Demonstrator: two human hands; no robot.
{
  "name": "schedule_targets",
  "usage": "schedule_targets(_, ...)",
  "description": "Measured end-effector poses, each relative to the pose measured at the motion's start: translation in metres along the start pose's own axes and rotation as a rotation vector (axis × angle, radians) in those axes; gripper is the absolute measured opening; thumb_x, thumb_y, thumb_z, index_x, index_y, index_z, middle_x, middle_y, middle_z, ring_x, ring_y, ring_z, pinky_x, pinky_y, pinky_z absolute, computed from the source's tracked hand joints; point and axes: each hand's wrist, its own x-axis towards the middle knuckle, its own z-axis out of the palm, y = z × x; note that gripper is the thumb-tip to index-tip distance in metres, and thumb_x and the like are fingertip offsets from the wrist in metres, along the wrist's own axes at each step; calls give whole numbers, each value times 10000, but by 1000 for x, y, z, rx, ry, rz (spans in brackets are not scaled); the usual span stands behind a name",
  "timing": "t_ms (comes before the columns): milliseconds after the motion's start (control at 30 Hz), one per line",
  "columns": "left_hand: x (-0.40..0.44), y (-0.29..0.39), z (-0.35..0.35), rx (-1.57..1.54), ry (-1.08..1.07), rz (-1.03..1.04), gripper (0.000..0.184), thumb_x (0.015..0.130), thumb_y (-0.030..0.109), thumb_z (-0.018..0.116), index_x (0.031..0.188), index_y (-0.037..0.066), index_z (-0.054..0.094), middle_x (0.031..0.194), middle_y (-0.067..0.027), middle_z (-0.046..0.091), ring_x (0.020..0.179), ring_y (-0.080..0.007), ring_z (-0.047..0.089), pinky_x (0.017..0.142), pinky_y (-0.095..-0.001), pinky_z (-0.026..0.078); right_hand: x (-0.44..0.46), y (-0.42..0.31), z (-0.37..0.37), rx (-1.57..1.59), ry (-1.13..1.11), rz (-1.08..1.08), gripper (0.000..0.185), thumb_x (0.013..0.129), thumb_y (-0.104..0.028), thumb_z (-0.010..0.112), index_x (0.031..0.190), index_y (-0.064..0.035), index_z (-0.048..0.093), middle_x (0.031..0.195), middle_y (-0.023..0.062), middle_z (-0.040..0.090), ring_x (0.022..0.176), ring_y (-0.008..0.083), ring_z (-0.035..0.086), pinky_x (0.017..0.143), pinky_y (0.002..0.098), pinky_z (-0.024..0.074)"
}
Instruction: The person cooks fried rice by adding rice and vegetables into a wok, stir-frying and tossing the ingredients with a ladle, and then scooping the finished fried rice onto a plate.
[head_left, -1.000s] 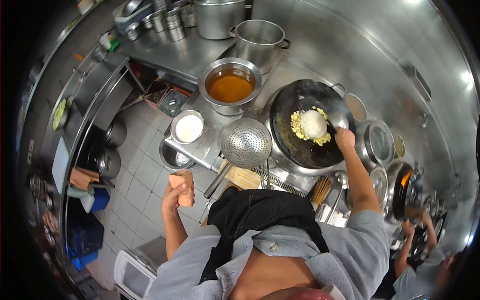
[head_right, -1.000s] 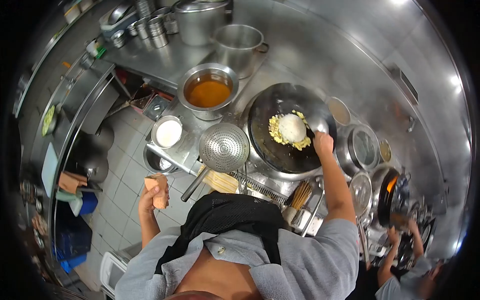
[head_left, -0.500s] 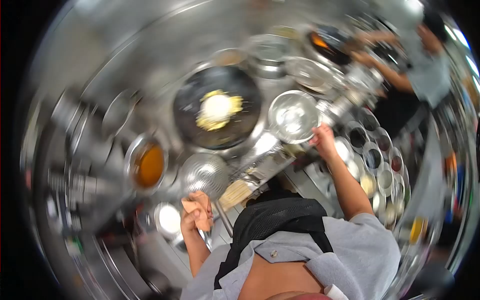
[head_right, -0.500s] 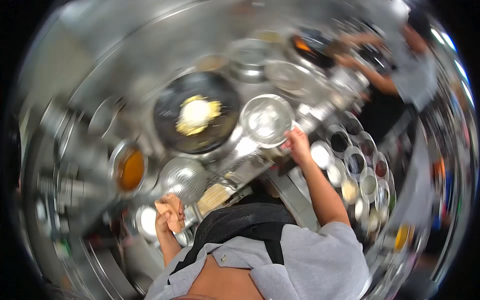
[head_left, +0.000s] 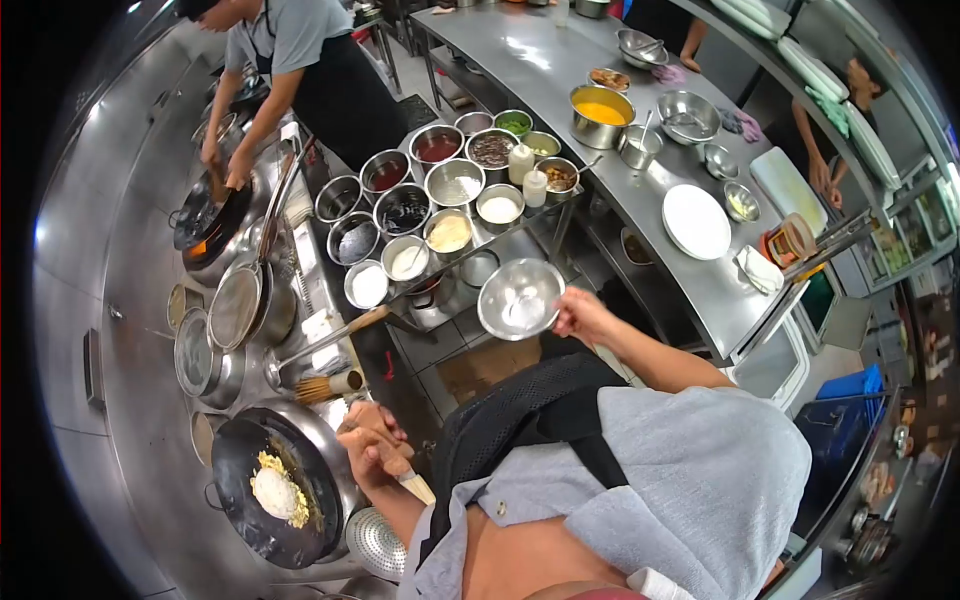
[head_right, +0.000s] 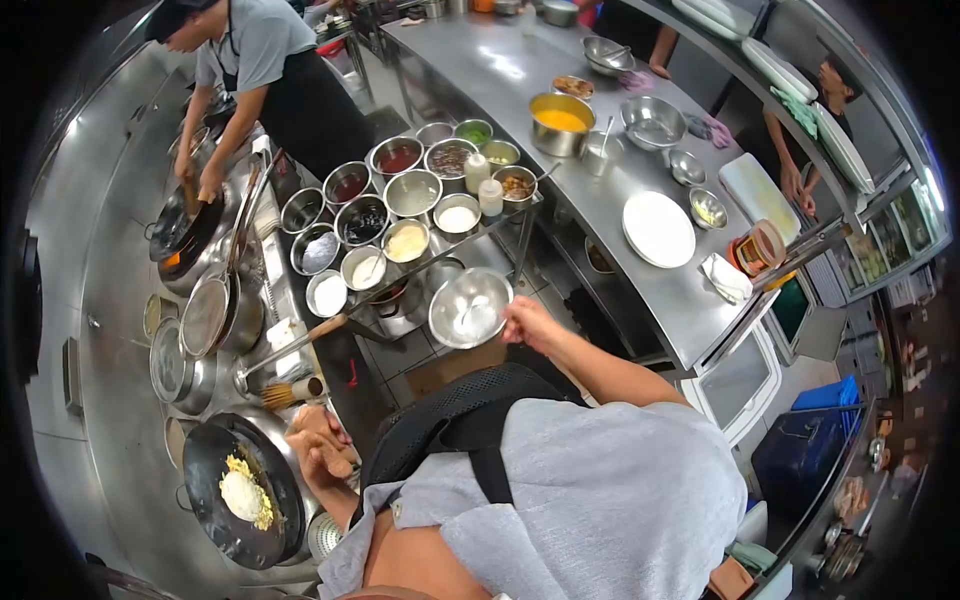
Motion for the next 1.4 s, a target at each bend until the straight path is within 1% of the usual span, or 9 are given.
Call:
schedule_targets(200, 73, -61, 88, 59, -182, -120, 843, 647, 429, 862, 1226, -25, 449, 968, -124, 570, 747, -190, 622, 669, -316, 568, 12, -128, -180, 495, 214, -469, 125, 888, -143, 561, 783, -97, 512, 550, 19, 501, 501, 183, 551, 529, 324, 522)
schedule_targets(433, 139, -153, 208, 42, -124, -193, 836, 647, 400, 857, 1235, -44, 464, 966, -143, 592, 738, -188, 640, 660, -315, 572, 67, -238, -426, 725, 626, -779, 202, 876, -153, 550, 685, -128, 489, 582, -3, 506, 594, 158, 581, 782, 385, 563)
schedule_targets(567, 170, -179, 260, 149, -249, -214, 779, 652, 370, 856, 1204, -47, 499, 900, -127, 625, 729, -189, 653, 655, -296, 564, 83, -264, -490, 797, 596, -871, 154, 958, -207, 539, 855, -93, 557, 685, 43, 608, 628, 190, 626, 756, 406, 578)
schedule_targets(667, 175, -193, 283, 130, -196, -237, 795, 645, 371, 859, 1213, -48, 495, 910, -130, 625, 731, -191, 654, 651, -290, 561, 58, -263, -472, 621, 538, -772, 229, 1014, -299, 510, 1046, -89, 596, 754, 46, 630, 639, 173, 623, 717, 365, 576)
schedule_targets(733, 179, -203, 288, 98, -178, -232, 786, 651, 347, 855, 1227, -43, 489, 933, -138, 621, 744, -198, 654, 656, -299, 561, 55, -254, -479, 246, 653, -628, 311, 1021, -342, 508, 1201, -99, 579, 786, 43, 628, 636, 148, 613, 662, 318, 565)
schedule_targets(1000, 179, -207, 293, 92, -92, -336, 789, 692, 294, 825, 1329, -5, 469, 940, -103, 634, 803, -170, 648, 706, -311, 563, 87, -225, -429, 58, 549, -689, 268, 1018, -286, 533, 1167, -71, 590, 741, 6, 563, 634, 101, 546, 649, 273, 518)
schedule_targets(1033, 177, -200, 297, 145, -83, -326, 888, 669, 373, 847, 1362, 4, 434, 927, -97, 637, 739, -168, 655, 676, -295, 568, 95, -224, -411, 8, 477, -677, 269, 1019, -289, 533, 1155, -63, 588, 736, 7, 562, 634, 102, 546, 645, 269, 511)
schedule_targets(1200, 139, -183, 273, 55, -70, -290, 876, 632, 389, 884, 1306, -16, 498, 906, -109, 662, 734, -153, 663, 660, -278, 564, 146, -202, -271, -208, 31, -571, 264, 1026, -289, 519, 1084, -43, 597, 706, 9, 564, 623, 97, 543, 626, 263, 492)
schedule_targets(1400, 37, -177, 217, -13, 87, -76, 775, 717, 408, 844, 1283, -11, 521, 911, -90, 658, 755, -144, 653, 661, -264, 554, 164, -139, -60, -787, -723, -347, 216, 1008, -189, 542, 1054, -10, 653, 720, 26, 600, 634, 91, 577, 594, 235, 493)
